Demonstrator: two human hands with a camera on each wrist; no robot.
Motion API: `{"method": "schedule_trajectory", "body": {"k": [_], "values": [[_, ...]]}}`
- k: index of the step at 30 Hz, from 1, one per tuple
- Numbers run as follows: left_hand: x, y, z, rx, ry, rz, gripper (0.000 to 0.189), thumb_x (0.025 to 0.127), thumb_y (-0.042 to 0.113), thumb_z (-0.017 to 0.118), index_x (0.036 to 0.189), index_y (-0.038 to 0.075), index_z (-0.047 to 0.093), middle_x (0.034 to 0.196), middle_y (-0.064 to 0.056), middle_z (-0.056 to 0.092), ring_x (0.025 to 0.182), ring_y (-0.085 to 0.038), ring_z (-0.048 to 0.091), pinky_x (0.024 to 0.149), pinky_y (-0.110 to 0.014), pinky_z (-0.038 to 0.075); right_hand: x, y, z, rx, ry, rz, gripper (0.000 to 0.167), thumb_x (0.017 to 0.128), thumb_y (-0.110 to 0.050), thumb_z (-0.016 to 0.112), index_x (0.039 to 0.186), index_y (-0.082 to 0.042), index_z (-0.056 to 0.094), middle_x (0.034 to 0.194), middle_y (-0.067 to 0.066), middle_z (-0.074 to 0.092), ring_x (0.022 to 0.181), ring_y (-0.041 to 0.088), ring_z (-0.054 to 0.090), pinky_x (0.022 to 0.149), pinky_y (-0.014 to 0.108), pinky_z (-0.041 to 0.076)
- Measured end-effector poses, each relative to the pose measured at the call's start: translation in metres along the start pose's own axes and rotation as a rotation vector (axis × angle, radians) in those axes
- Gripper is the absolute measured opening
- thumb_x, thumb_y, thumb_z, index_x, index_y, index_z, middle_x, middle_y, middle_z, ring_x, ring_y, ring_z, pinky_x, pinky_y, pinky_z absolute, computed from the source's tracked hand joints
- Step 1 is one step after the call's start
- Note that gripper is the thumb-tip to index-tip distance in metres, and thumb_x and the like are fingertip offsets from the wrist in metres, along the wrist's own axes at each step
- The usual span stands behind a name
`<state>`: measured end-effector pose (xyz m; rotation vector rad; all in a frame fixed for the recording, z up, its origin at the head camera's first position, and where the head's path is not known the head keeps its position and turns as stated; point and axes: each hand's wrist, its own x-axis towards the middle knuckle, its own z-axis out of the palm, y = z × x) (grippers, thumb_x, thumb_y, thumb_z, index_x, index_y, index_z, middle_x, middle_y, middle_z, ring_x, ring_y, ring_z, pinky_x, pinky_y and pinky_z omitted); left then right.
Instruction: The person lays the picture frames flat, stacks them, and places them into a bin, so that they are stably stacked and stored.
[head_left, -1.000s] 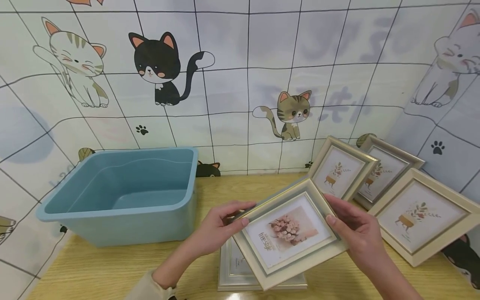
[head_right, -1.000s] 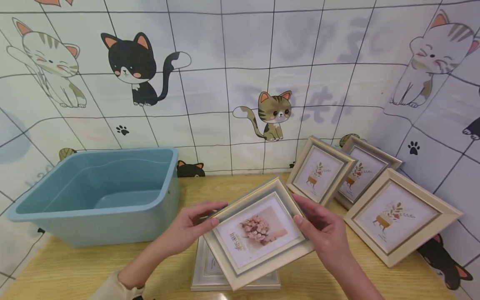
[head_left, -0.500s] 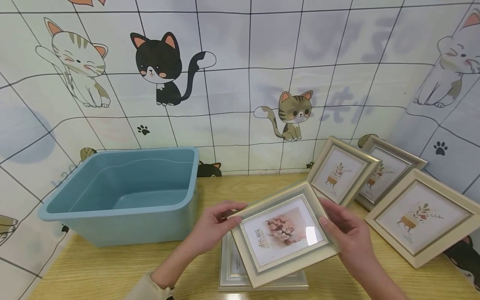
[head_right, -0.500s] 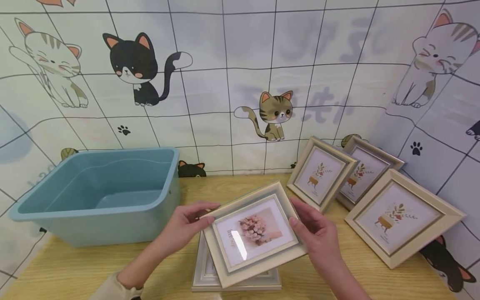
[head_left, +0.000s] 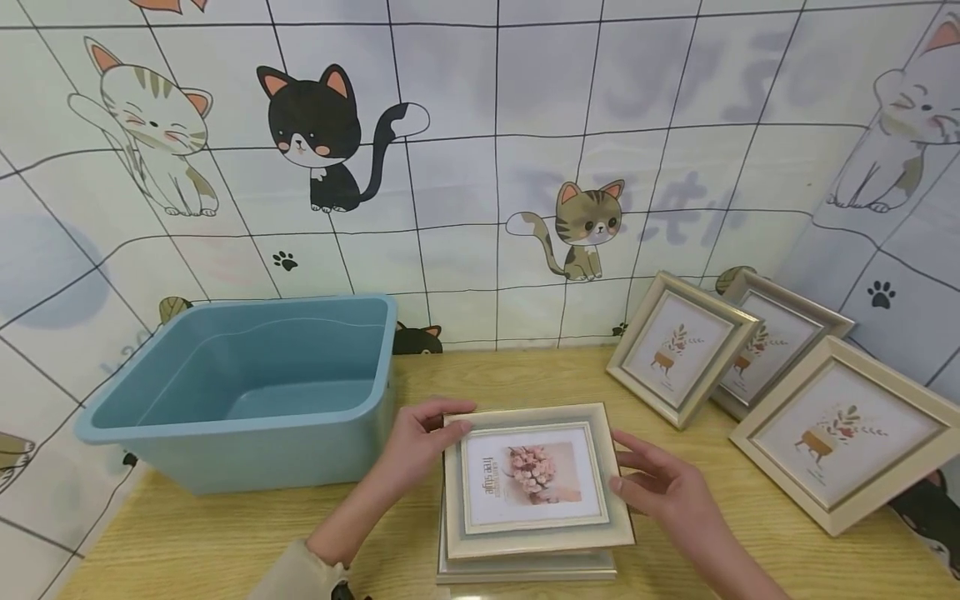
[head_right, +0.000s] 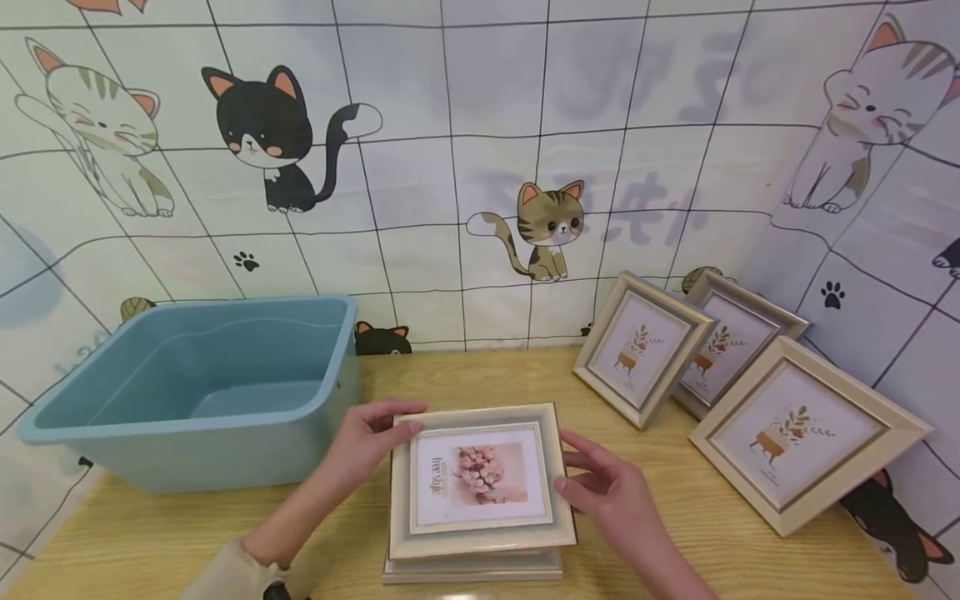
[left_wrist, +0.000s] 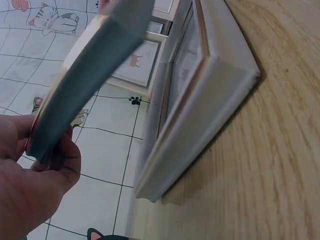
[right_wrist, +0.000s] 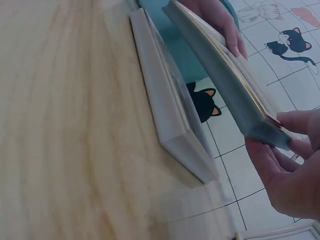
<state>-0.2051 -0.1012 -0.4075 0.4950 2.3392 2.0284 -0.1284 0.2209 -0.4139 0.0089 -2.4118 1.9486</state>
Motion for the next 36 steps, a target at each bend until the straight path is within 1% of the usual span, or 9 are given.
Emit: {"method": "schedule_trajectory", "body": {"k": [3, 6, 12, 15, 19, 22, 29, 32, 36], "values": [[0.002, -0.006, 0.0, 0.025, -0.003, -0.011, 0.024, 0.093, 0.001, 0.072, 0.117, -0.003, 0.075, 0.107, -0.012, 0.071, 0.072, -0.008, 0.052, 0.066, -0.023, 0.046, -0.003, 0.006, 0.0, 0.033, -0.066, 0.03, 0.063, 0.093, -0.002, 0.074, 0.149, 0.004, 0.048, 0.126, 0.024, 0.064, 0.093, 0.014, 0.072, 0.074, 0.035, 0.06], [0.004, -0.014, 0.0, 0.058, -0.02, -0.007, 0.023, 0.094, 0.002, 0.072, 0.116, -0.002, 0.075, 0.101, -0.012, 0.071, 0.068, -0.009, 0.05, 0.064, -0.022, 0.044, -0.004, 0.011, -0.001, 0.063, -0.114, 0.026, 0.064, 0.094, -0.002, 0.072, 0.151, 0.006, 0.044, 0.126, 0.025, 0.063, 0.094, 0.016, 0.072, 0.076, 0.036, 0.06], [0.007, -0.026, 0.0, 0.081, -0.031, -0.021, 0.021, 0.094, 0.004, 0.073, 0.114, 0.001, 0.077, 0.111, -0.013, 0.073, 0.069, -0.01, 0.052, 0.063, -0.023, 0.045, -0.002, 0.015, 0.002, 0.058, -0.151, 0.044, 0.067, 0.095, -0.002, 0.071, 0.153, 0.006, 0.039, 0.131, 0.03, 0.059, 0.094, 0.018, 0.071, 0.077, 0.037, 0.06], [0.008, -0.029, 0.0, 0.105, -0.03, -0.019, 0.021, 0.094, 0.004, 0.072, 0.115, 0.001, 0.077, 0.112, -0.012, 0.073, 0.068, -0.009, 0.049, 0.062, -0.022, 0.043, -0.002, 0.018, 0.003, 0.041, -0.174, 0.06, 0.071, 0.093, -0.001, 0.072, 0.154, 0.006, 0.037, 0.134, 0.031, 0.056, 0.094, 0.019, 0.07, 0.076, 0.036, 0.06], [0.008, -0.033, 0.0, 0.177, -0.044, 0.009, 0.022, 0.094, 0.002, 0.072, 0.115, -0.001, 0.076, 0.096, -0.008, 0.072, 0.065, -0.008, 0.044, 0.059, -0.022, 0.039, -0.002, 0.019, 0.006, 0.033, -0.206, 0.059, 0.074, 0.092, 0.001, 0.072, 0.155, 0.008, 0.034, 0.134, 0.033, 0.053, 0.093, 0.019, 0.069, 0.075, 0.037, 0.06], [0.007, -0.035, -0.002, 0.207, -0.06, 0.005, 0.022, 0.095, 0.004, 0.071, 0.116, 0.0, 0.076, 0.083, -0.004, 0.066, 0.065, -0.01, 0.044, 0.059, -0.022, 0.038, -0.001, 0.02, 0.007, 0.014, -0.201, 0.077, 0.073, 0.092, 0.0, 0.073, 0.154, 0.008, 0.036, 0.135, 0.032, 0.053, 0.093, 0.02, 0.068, 0.075, 0.036, 0.06], [0.002, -0.036, -0.005, 0.21, -0.078, -0.026, 0.022, 0.096, 0.008, 0.071, 0.117, 0.002, 0.076, 0.092, -0.004, 0.069, 0.07, -0.015, 0.049, 0.058, -0.025, 0.042, 0.0, 0.024, 0.011, -0.025, -0.177, 0.121, 0.07, 0.092, -0.003, 0.074, 0.153, 0.005, 0.041, 0.138, 0.027, 0.054, 0.097, 0.024, 0.062, 0.077, 0.034, 0.058], [0.001, -0.035, -0.004, 0.223, -0.081, -0.029, 0.021, 0.096, 0.009, 0.071, 0.116, 0.004, 0.077, 0.095, -0.005, 0.071, 0.072, -0.017, 0.051, 0.057, -0.025, 0.042, 0.0, 0.025, 0.013, -0.036, -0.176, 0.095, 0.068, 0.092, -0.001, 0.074, 0.151, 0.008, 0.042, 0.138, 0.028, 0.054, 0.097, 0.022, 0.061, 0.077, 0.032, 0.057], [0.002, -0.039, -0.003, 0.249, -0.092, -0.029, 0.02, 0.096, 0.009, 0.071, 0.115, 0.005, 0.077, 0.097, -0.004, 0.072, 0.073, -0.017, 0.052, 0.057, -0.025, 0.043, -0.001, 0.027, 0.012, -0.079, -0.178, 0.043, 0.065, 0.09, 0.0, 0.074, 0.146, 0.013, 0.045, 0.136, 0.029, 0.056, 0.1, 0.022, 0.064, 0.081, 0.028, 0.056]]}}
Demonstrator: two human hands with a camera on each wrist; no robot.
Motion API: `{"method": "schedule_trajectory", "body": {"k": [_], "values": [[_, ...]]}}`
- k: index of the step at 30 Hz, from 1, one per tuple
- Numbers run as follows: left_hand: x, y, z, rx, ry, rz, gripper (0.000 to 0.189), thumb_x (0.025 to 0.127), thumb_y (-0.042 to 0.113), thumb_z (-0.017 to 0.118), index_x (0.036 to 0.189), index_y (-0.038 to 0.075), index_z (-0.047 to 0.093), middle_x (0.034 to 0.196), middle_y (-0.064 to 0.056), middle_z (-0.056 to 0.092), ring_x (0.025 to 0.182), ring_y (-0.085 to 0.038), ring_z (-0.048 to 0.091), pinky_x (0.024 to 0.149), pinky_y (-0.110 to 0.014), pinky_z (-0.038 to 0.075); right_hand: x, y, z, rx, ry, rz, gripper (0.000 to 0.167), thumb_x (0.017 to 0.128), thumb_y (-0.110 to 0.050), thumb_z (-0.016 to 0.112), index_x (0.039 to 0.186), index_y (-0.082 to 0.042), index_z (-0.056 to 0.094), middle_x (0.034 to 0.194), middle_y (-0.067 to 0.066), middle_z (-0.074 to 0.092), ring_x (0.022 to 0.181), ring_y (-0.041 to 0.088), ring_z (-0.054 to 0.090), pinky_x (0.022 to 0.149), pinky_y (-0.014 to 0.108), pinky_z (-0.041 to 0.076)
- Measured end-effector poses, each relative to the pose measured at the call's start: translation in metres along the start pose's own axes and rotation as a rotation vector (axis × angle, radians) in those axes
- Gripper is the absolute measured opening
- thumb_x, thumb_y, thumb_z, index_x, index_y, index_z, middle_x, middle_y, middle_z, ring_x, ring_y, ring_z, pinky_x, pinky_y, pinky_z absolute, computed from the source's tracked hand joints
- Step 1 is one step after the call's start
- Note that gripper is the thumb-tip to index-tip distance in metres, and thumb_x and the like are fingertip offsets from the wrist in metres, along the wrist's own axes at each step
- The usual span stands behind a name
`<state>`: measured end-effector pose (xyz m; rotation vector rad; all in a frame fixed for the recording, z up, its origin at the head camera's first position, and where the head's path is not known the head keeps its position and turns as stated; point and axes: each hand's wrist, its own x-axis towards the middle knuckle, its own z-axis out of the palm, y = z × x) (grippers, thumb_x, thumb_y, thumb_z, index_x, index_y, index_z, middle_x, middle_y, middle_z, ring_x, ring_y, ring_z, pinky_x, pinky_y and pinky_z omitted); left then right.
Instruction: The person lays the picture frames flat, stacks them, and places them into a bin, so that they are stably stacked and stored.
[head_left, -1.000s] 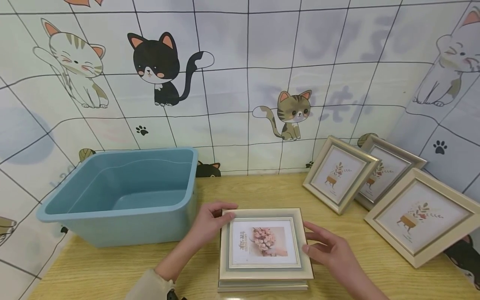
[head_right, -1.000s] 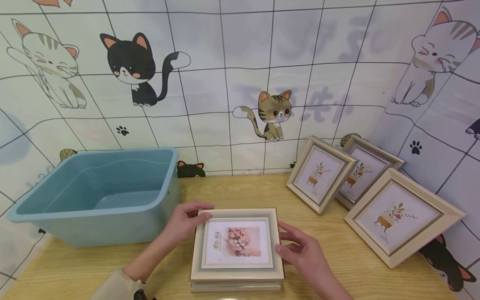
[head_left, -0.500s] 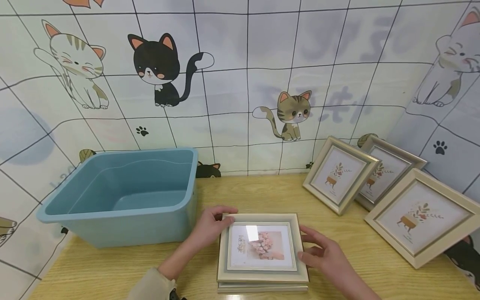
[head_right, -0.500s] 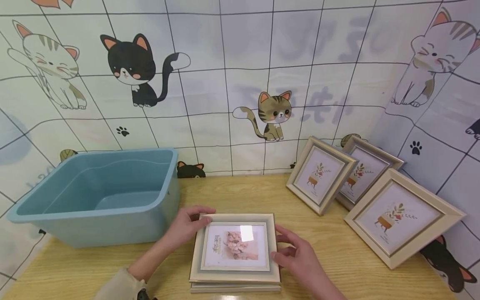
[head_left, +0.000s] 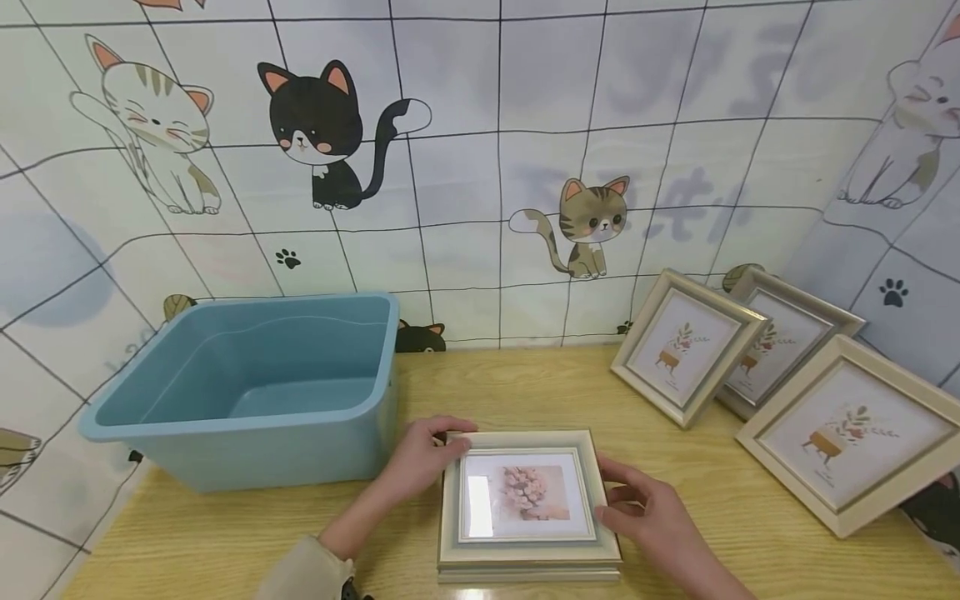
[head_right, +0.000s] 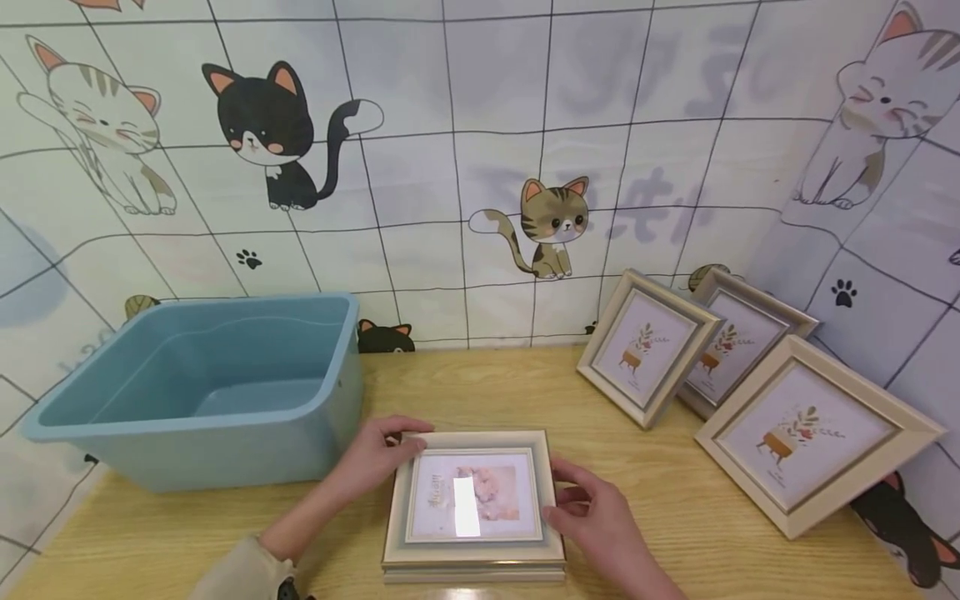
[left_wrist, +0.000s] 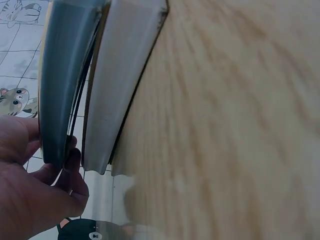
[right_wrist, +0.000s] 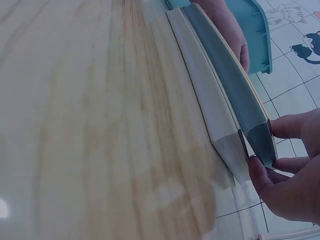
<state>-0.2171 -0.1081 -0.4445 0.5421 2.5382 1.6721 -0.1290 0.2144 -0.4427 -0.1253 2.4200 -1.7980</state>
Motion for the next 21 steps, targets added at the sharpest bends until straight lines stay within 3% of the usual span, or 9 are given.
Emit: {"method": "schedule_trajectory", "body": {"k": [6, 14, 21], "values": [[-0.0008, -0.0074, 0.0012, 0.007, -0.017, -0.024, 0.021, 0.096, 0.007, 0.07, 0.115, 0.003, 0.077, 0.109, -0.007, 0.074, 0.073, -0.014, 0.054, 0.059, -0.025, 0.045, 0.0008, 0.0034, 0.0011, -0.014, -0.003, -0.012, 0.063, 0.09, 0.003, 0.073, 0.144, 0.017, 0.045, 0.128, 0.029, 0.062, 0.11, 0.035, 0.067, 0.086, 0.029, 0.057], [0.0011, -0.0083, 0.0009, -0.01, -0.051, -0.043, 0.022, 0.096, 0.006, 0.07, 0.116, 0.003, 0.077, 0.114, -0.009, 0.074, 0.074, -0.014, 0.054, 0.06, -0.024, 0.045, 0.0016, 0.0066, 0.001, -0.002, -0.022, -0.031, 0.063, 0.09, 0.002, 0.073, 0.144, 0.018, 0.044, 0.131, 0.033, 0.059, 0.114, 0.037, 0.066, 0.088, 0.03, 0.057], [0.0021, -0.0112, -0.0007, -0.042, -0.058, -0.041, 0.022, 0.096, 0.007, 0.07, 0.117, 0.003, 0.077, 0.117, -0.011, 0.073, 0.082, -0.016, 0.056, 0.066, -0.026, 0.048, 0.0032, 0.0076, -0.001, 0.043, -0.053, -0.046, 0.066, 0.091, 0.003, 0.073, 0.147, 0.016, 0.042, 0.138, 0.033, 0.055, 0.113, 0.024, 0.065, 0.088, 0.027, 0.055]]}}
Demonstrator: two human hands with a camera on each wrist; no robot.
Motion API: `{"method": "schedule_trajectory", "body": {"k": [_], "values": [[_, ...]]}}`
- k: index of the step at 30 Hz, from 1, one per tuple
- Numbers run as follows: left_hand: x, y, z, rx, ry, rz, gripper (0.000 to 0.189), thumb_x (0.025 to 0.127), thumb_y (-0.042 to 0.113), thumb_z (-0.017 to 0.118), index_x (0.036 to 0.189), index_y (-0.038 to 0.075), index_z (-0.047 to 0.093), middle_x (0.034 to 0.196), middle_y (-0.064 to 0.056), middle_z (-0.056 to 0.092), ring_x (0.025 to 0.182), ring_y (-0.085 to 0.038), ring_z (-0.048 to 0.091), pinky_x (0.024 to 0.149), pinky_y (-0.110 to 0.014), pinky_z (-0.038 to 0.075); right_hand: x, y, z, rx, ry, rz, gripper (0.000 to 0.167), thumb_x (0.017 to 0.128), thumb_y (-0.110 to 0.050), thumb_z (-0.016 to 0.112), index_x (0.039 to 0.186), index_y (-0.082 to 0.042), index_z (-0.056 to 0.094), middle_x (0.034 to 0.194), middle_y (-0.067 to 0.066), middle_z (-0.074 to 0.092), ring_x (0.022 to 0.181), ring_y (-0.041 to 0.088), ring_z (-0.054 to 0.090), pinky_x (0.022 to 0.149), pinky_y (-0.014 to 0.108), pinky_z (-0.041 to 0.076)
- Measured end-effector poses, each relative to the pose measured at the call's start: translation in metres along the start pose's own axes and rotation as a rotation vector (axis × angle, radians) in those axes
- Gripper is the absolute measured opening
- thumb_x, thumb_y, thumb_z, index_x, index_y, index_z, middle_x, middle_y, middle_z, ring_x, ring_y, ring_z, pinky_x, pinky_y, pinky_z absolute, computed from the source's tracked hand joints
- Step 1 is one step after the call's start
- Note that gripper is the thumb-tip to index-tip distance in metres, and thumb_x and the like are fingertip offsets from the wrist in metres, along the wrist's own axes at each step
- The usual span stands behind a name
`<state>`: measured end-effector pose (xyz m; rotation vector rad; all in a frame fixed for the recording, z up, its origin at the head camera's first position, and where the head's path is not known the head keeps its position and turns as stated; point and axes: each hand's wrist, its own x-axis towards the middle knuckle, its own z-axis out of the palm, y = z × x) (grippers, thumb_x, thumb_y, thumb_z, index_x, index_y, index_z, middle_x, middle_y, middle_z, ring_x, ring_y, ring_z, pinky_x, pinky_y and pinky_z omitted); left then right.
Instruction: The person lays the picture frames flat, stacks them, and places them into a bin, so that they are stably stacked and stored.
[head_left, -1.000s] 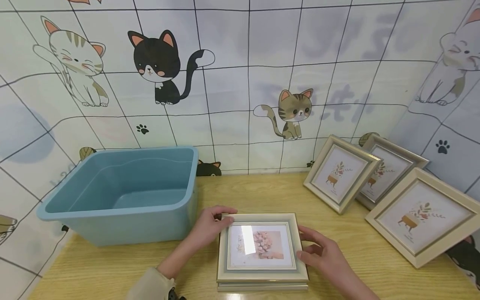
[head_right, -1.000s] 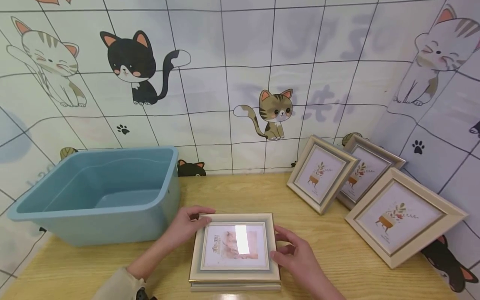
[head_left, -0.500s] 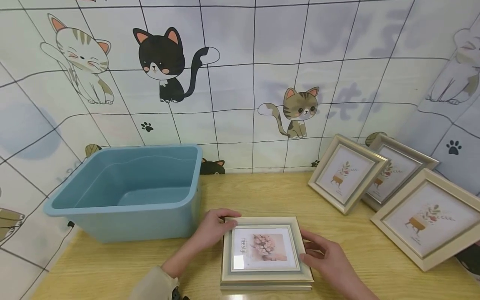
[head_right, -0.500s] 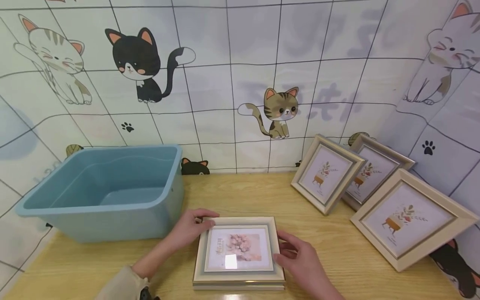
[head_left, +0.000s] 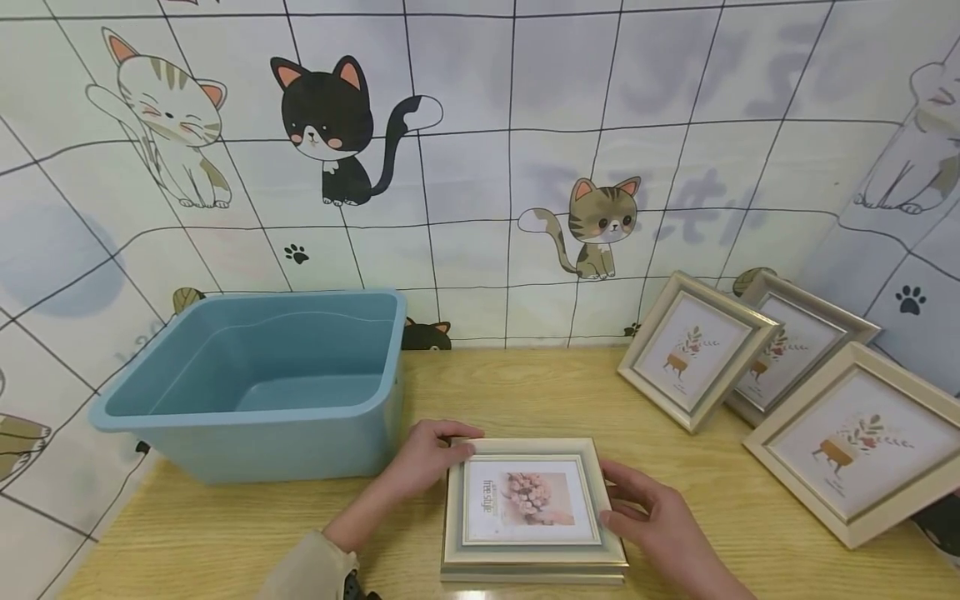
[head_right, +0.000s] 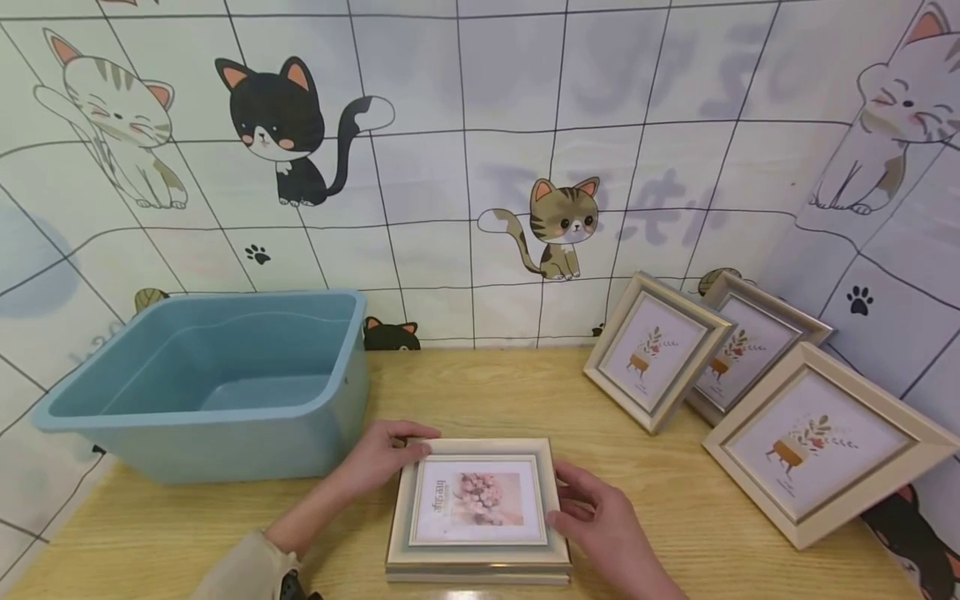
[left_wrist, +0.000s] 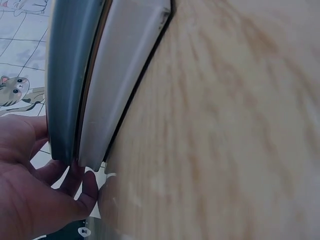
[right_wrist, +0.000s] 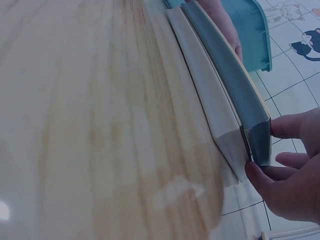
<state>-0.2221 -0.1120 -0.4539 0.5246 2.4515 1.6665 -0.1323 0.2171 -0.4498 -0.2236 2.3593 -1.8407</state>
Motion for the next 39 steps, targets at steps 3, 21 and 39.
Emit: {"method": "schedule_trajectory", "body": {"k": [3, 21, 39], "values": [[0.0, -0.003, -0.001, -0.015, -0.006, 0.003, 0.022, 0.097, 0.006, 0.07, 0.117, 0.001, 0.076, 0.119, -0.013, 0.072, 0.085, -0.015, 0.058, 0.069, -0.026, 0.049, 0.0, 0.001, 0.0, 0.002, -0.011, -0.012, 0.066, 0.091, 0.005, 0.072, 0.147, 0.016, 0.04, 0.139, 0.034, 0.053, 0.111, 0.017, 0.064, 0.089, 0.027, 0.055], [-0.003, -0.008, -0.003, -0.069, -0.016, -0.002, 0.024, 0.096, 0.006, 0.07, 0.118, -0.003, 0.074, 0.121, -0.017, 0.071, 0.081, -0.013, 0.058, 0.069, -0.025, 0.049, 0.013, -0.027, -0.049, -0.216, -0.046, -0.269, 0.061, 0.094, 0.002, 0.07, 0.15, 0.004, 0.046, 0.142, 0.021, 0.057, 0.11, 0.004, 0.063, 0.083, 0.028, 0.058], [0.0, -0.006, -0.003, -0.037, -0.025, -0.003, 0.023, 0.097, 0.009, 0.07, 0.118, 0.001, 0.076, 0.121, -0.014, 0.072, 0.079, -0.013, 0.057, 0.069, -0.026, 0.049, 0.078, -0.093, -0.22, -0.611, 0.457, -0.247, 0.06, 0.102, -0.032, 0.066, 0.156, -0.016, 0.046, 0.148, -0.009, 0.054, 0.1, -0.025, 0.045, 0.075, 0.0, 0.038]]}}
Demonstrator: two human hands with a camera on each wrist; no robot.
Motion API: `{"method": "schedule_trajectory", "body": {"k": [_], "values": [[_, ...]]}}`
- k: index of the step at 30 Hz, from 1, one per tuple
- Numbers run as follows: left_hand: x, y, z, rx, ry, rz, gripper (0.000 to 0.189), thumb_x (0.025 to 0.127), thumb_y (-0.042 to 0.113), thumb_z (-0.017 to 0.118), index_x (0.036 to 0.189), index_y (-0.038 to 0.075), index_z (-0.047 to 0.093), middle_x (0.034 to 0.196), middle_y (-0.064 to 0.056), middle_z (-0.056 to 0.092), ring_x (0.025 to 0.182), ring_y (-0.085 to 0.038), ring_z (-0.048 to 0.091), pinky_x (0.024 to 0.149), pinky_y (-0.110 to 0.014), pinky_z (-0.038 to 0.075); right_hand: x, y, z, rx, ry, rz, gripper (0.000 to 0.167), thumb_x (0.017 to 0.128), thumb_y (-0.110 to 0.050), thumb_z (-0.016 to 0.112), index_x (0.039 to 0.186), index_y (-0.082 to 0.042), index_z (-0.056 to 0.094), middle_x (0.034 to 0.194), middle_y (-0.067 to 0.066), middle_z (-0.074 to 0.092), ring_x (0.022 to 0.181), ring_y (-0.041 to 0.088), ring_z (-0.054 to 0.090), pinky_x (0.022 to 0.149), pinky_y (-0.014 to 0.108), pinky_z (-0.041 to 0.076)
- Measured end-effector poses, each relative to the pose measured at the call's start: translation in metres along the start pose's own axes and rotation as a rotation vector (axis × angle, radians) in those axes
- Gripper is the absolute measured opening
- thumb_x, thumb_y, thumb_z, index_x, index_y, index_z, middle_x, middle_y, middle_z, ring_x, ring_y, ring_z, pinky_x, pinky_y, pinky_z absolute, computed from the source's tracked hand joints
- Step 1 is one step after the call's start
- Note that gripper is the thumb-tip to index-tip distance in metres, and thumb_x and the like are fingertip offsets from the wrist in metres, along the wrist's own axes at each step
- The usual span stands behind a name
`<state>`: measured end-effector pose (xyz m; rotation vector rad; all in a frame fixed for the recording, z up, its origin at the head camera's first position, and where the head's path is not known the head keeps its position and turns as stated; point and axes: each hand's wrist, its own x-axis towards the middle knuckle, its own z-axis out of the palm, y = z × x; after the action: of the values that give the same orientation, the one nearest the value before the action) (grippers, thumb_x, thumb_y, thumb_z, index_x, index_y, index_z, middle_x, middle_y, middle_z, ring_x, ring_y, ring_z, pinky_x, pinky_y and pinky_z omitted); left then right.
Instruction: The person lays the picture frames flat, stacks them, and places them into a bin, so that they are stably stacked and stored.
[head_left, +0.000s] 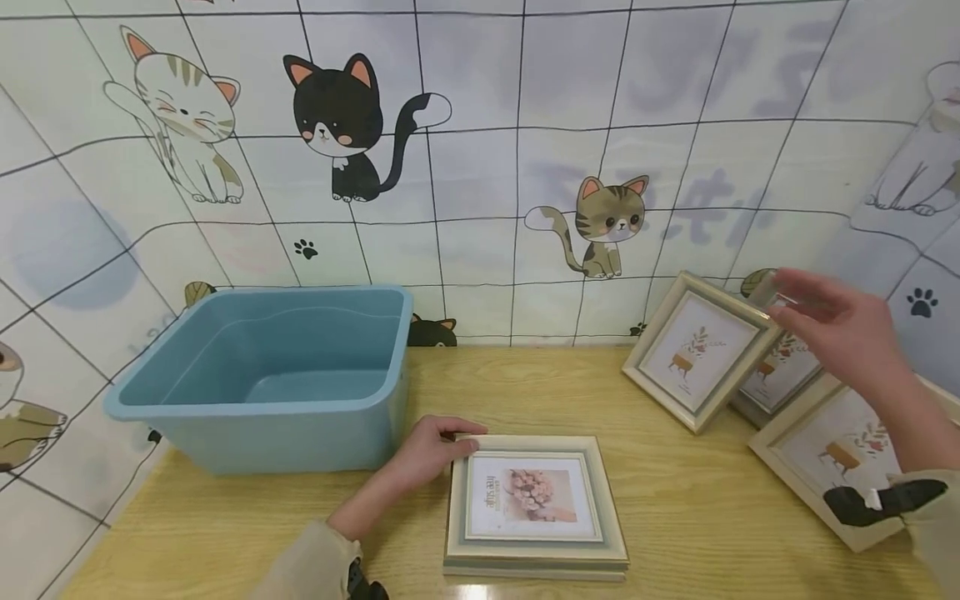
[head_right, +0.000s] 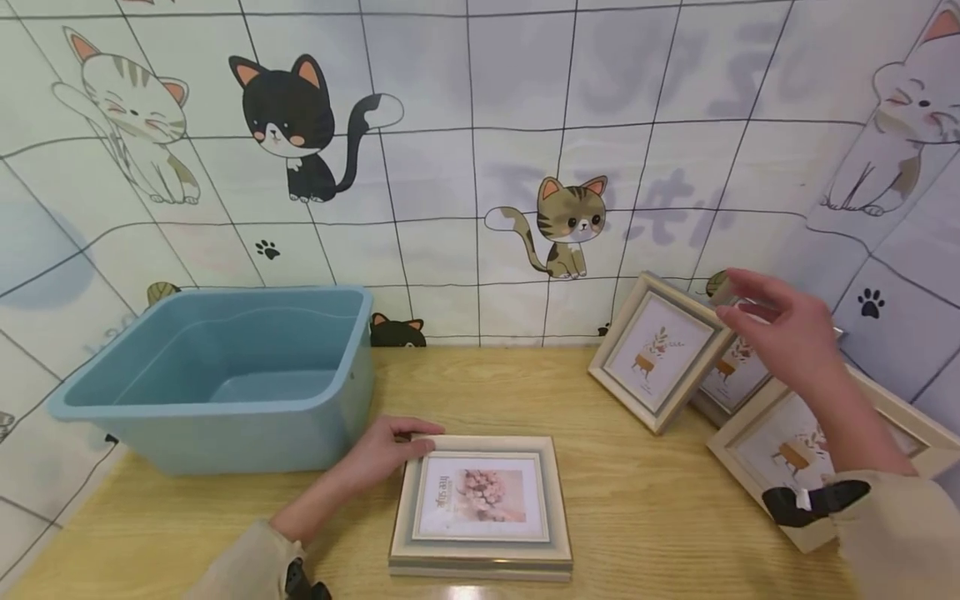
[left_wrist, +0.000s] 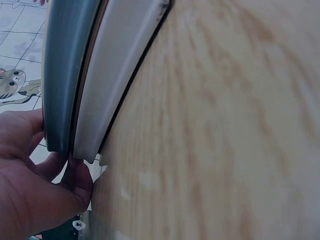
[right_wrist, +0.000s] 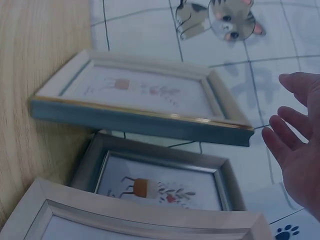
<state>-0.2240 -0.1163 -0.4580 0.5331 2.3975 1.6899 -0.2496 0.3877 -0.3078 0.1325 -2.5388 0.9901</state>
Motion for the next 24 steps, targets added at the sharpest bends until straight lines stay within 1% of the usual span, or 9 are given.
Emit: {"method": "schedule_trajectory", "body": {"k": [2, 7, 9, 11, 14, 17, 19, 21, 24], "values": [[0.001, 0.0, 0.001, -0.003, -0.004, -0.001, 0.023, 0.097, 0.008, 0.07, 0.118, 0.002, 0.077, 0.12, -0.013, 0.072, 0.08, -0.013, 0.057, 0.069, -0.026, 0.049, 0.006, 0.008, -0.001, 0.002, -0.009, 0.007, 0.06, 0.102, -0.033, 0.066, 0.156, -0.015, 0.046, 0.148, -0.011, 0.054, 0.099, -0.024, 0.045, 0.075, 0.0, 0.038], [0.002, 0.0, 0.001, -0.01, -0.01, 0.0, 0.023, 0.097, 0.008, 0.069, 0.118, 0.001, 0.076, 0.121, -0.014, 0.072, 0.08, -0.013, 0.057, 0.069, -0.026, 0.049, 0.018, 0.024, 0.007, -0.003, -0.087, 0.006, 0.058, 0.103, -0.033, 0.064, 0.153, -0.007, 0.049, 0.15, -0.001, 0.052, 0.097, -0.024, 0.044, 0.069, 0.006, 0.045], [0.002, 0.0, 0.001, -0.013, -0.013, -0.001, 0.023, 0.097, 0.008, 0.069, 0.118, 0.0, 0.076, 0.121, -0.014, 0.071, 0.08, -0.013, 0.057, 0.069, -0.026, 0.049, 0.023, 0.028, 0.012, -0.032, -0.131, 0.009, 0.058, 0.104, -0.033, 0.062, 0.152, -0.003, 0.048, 0.155, 0.019, 0.045, 0.112, -0.008, 0.055, 0.068, 0.007, 0.045], [0.002, 0.0, 0.0, -0.014, -0.012, -0.001, 0.024, 0.097, 0.008, 0.069, 0.119, 0.0, 0.076, 0.122, -0.014, 0.071, 0.081, -0.013, 0.058, 0.07, -0.026, 0.049, 0.026, 0.029, 0.018, -0.068, -0.16, 0.004, 0.057, 0.105, -0.033, 0.061, 0.15, -0.002, 0.049, 0.154, 0.027, 0.042, 0.124, 0.016, 0.058, 0.067, 0.008, 0.043], [0.002, 0.0, 0.0, -0.015, -0.008, 0.008, 0.024, 0.097, 0.008, 0.07, 0.119, 0.0, 0.076, 0.121, -0.014, 0.072, 0.08, -0.012, 0.057, 0.069, -0.026, 0.049, 0.031, 0.028, 0.023, -0.095, -0.174, 0.003, 0.055, 0.106, -0.033, 0.059, 0.148, 0.001, 0.05, 0.149, 0.033, 0.044, 0.13, 0.054, 0.045, 0.073, 0.014, 0.042], [0.003, -0.001, 0.0, -0.02, -0.007, 0.012, 0.024, 0.097, 0.009, 0.07, 0.119, 0.0, 0.076, 0.12, -0.014, 0.072, 0.077, -0.012, 0.055, 0.067, -0.025, 0.048, 0.034, 0.027, 0.027, -0.116, -0.165, 0.001, 0.053, 0.107, -0.034, 0.056, 0.146, 0.002, 0.052, 0.146, 0.035, 0.047, 0.128, 0.056, 0.045, 0.081, 0.032, 0.046], [0.003, -0.002, 0.0, -0.028, -0.01, 0.002, 0.024, 0.097, 0.009, 0.071, 0.118, 0.001, 0.076, 0.121, -0.014, 0.072, 0.077, -0.012, 0.055, 0.067, -0.025, 0.048, 0.034, 0.027, 0.029, -0.136, -0.162, -0.008, 0.052, 0.108, -0.033, 0.055, 0.146, 0.003, 0.052, 0.144, 0.036, 0.047, 0.126, 0.055, 0.047, 0.08, 0.042, 0.045], [0.004, -0.004, 0.0, -0.034, -0.012, -0.007, 0.024, 0.097, 0.009, 0.071, 0.118, 0.001, 0.076, 0.121, -0.013, 0.072, 0.08, -0.013, 0.056, 0.069, -0.025, 0.048, 0.033, 0.027, 0.03, -0.154, -0.156, -0.017, 0.051, 0.108, -0.031, 0.054, 0.145, 0.004, 0.053, 0.143, 0.038, 0.047, 0.123, 0.055, 0.047, 0.077, 0.043, 0.043], [0.004, -0.005, 0.0, -0.044, -0.012, -0.013, 0.024, 0.097, 0.009, 0.071, 0.118, 0.002, 0.076, 0.123, -0.013, 0.071, 0.086, -0.013, 0.059, 0.072, -0.026, 0.049, 0.029, 0.025, 0.032, -0.171, -0.152, -0.009, 0.051, 0.109, -0.032, 0.052, 0.147, 0.002, 0.052, 0.143, 0.04, 0.046, 0.084, 0.043, 0.059, 0.061, 0.039, 0.04]]}}
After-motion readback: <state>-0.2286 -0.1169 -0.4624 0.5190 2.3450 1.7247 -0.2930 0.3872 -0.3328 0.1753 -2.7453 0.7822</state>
